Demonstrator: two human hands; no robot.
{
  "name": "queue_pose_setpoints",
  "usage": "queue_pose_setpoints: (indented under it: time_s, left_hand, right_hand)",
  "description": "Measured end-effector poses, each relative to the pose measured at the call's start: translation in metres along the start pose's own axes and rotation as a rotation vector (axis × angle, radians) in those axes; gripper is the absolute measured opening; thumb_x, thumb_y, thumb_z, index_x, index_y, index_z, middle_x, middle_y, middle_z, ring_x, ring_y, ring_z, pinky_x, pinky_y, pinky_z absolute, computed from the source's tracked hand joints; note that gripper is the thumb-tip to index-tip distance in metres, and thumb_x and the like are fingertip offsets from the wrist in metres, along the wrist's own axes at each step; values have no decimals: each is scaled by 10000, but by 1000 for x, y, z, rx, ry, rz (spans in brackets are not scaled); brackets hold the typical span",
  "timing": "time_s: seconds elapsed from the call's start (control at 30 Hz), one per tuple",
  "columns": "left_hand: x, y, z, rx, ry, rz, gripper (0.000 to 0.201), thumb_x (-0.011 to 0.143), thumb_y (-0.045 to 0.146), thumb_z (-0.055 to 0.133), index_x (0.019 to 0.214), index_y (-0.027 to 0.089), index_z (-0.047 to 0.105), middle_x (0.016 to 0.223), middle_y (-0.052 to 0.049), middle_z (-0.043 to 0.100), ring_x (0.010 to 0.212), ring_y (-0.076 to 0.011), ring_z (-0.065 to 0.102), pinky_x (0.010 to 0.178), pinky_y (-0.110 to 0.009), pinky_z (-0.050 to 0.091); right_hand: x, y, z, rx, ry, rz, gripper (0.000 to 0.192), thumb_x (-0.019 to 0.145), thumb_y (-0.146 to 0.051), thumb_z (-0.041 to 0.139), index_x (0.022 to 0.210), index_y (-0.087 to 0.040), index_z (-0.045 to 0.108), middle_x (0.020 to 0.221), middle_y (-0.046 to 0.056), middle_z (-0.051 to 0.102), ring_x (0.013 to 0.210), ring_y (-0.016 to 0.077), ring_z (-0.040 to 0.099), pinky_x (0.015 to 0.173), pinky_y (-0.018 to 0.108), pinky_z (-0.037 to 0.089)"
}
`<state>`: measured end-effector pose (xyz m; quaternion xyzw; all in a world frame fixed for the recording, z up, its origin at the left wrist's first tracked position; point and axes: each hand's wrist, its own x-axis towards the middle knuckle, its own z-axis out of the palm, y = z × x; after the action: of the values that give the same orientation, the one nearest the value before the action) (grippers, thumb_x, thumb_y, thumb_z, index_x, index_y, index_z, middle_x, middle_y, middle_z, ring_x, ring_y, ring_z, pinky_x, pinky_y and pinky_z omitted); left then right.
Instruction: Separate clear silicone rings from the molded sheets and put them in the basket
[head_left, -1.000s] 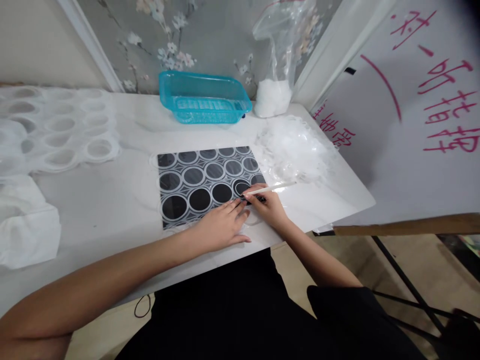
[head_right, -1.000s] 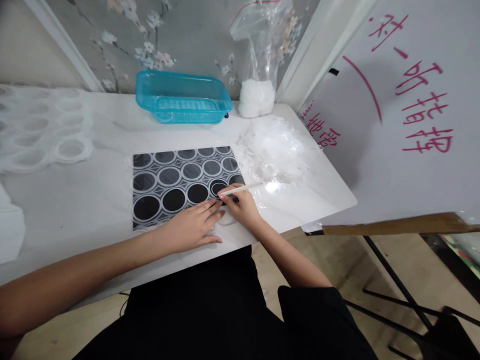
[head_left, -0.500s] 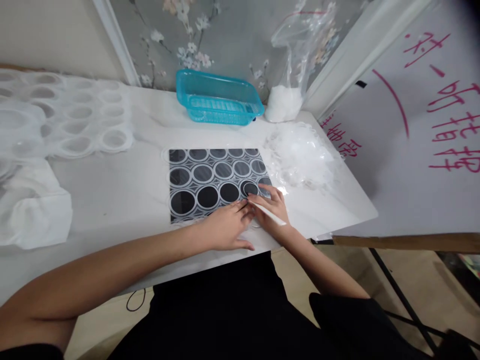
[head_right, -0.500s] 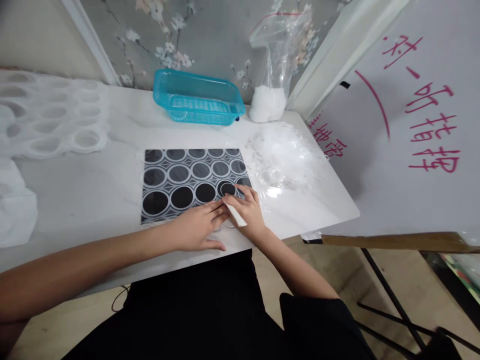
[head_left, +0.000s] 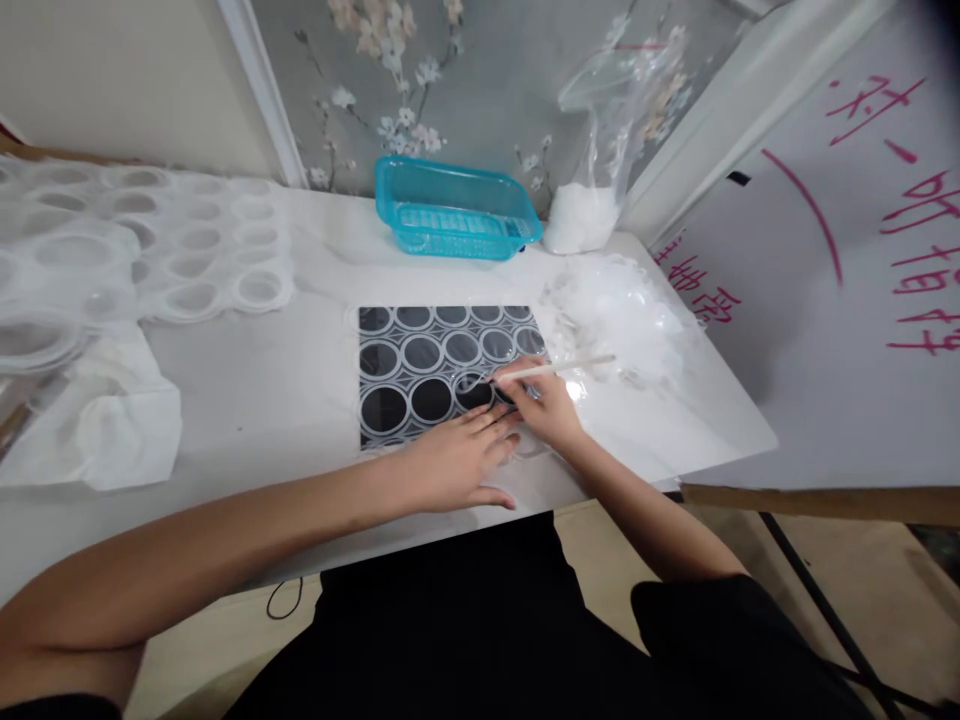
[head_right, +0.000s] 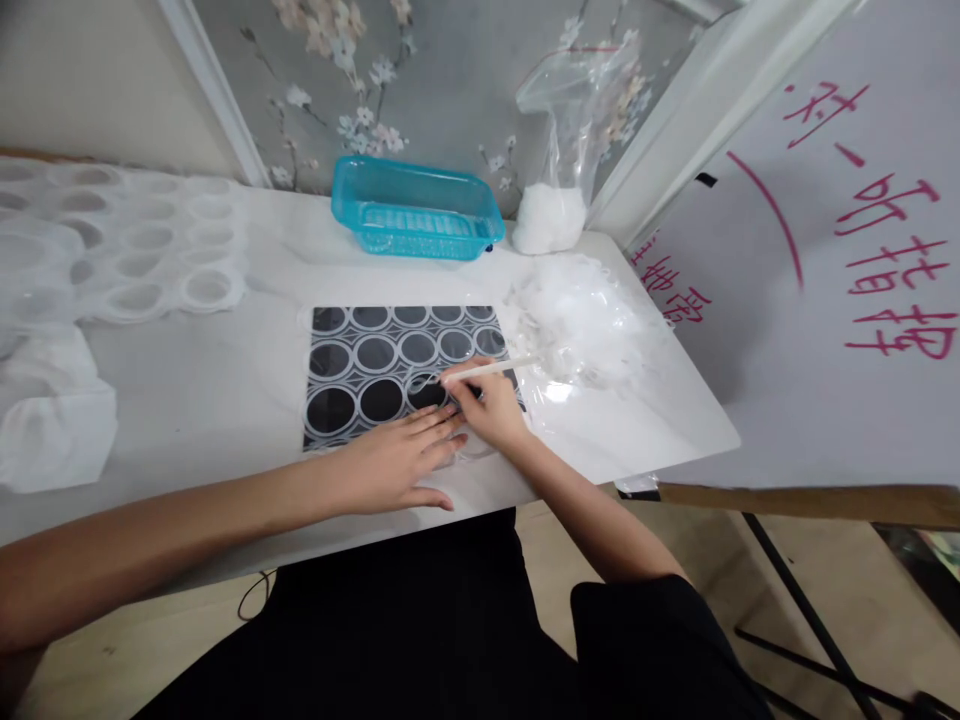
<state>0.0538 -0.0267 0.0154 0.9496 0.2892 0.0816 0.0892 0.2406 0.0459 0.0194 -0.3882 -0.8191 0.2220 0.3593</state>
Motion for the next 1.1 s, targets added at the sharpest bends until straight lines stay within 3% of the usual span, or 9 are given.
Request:
queue_pose_setpoints:
  time_s: [0.13,0.43,0.63,0.73,0.8,0.87,0.97,1.03,1.1]
  left_hand:
    - [-18,-4,-3,32,-54,-63,807,882,664,377,1367,22,445,1410,-230,445,1350,-331,385,1125,-420,273]
    - [-26,2,9,77,-88,-99,808,907,650,316,1385,5,412,1440,-237,390,1363,-328,362,1128,-415,274]
    - [-30,-2,8,-79,-45,-85,993,791,771,405,1389,-22,386,1452,-271,358,1381,-341,326,1142,-408,256]
    - [-32,-2,9,-135,-37,-79,1091,708,827,452,1397,-16,372,1464,-276,332,1386,-357,309,1147,-430,245]
    - [-33,-3,8,-151,-64,-83,1102,704,833,447,1410,-9,355,1488,-266,287,1400,-358,277,1154,-435,232]
    - [-35,-3,6,-159,-107,-92,1088,721,828,426,1422,0,341,1508,-249,249,1415,-348,241,1162,-427,216]
    - [-37,-4,2,-166,-143,-68,995,782,781,403,1424,23,350,1516,-237,237,1426,-331,218,1166,-418,208]
    - [-39,-3,2,-160,-121,-39,938,814,743,408,1423,32,354,1516,-251,221,1427,-340,208,1158,-432,217]
    - [-40,1,5,-127,-58,-32,910,827,721,418,1424,37,352,1516,-270,198,1425,-363,196,1148,-462,219]
  right_hand:
    - [-25,-10,21,126,-101,50,150,901,-291,560,867,-216,686,916,35,711,941,192,626,854,342,503]
    - [-24,-5,16,81,-134,50,141,901,-287,571,894,-215,692,923,38,710,983,201,610,877,365,494]
    - [-40,-9,26,-349,-101,-305,146,889,-184,564,956,-255,672,1044,17,715,1237,261,467,1025,472,351]
    - [-22,-6,21,-520,-131,-432,198,869,-128,563,937,-282,666,1042,-9,715,1233,249,475,1062,475,294]
    - [7,2,9,-564,-50,-362,199,873,-127,543,924,-275,665,974,-3,719,1175,258,512,1039,492,311]
    - [38,9,-4,-521,177,-196,169,893,-169,513,893,-243,665,936,24,710,1101,268,547,997,510,349]
    - [64,10,-6,-252,423,-11,205,932,-243,470,861,-204,659,937,48,692,957,222,604,908,434,443]
    - [57,1,8,-50,351,26,197,928,-268,487,867,-198,660,935,49,687,907,198,624,860,382,478]
    - [38,-12,26,88,167,25,170,911,-278,524,866,-203,671,924,43,693,911,193,630,869,368,484]
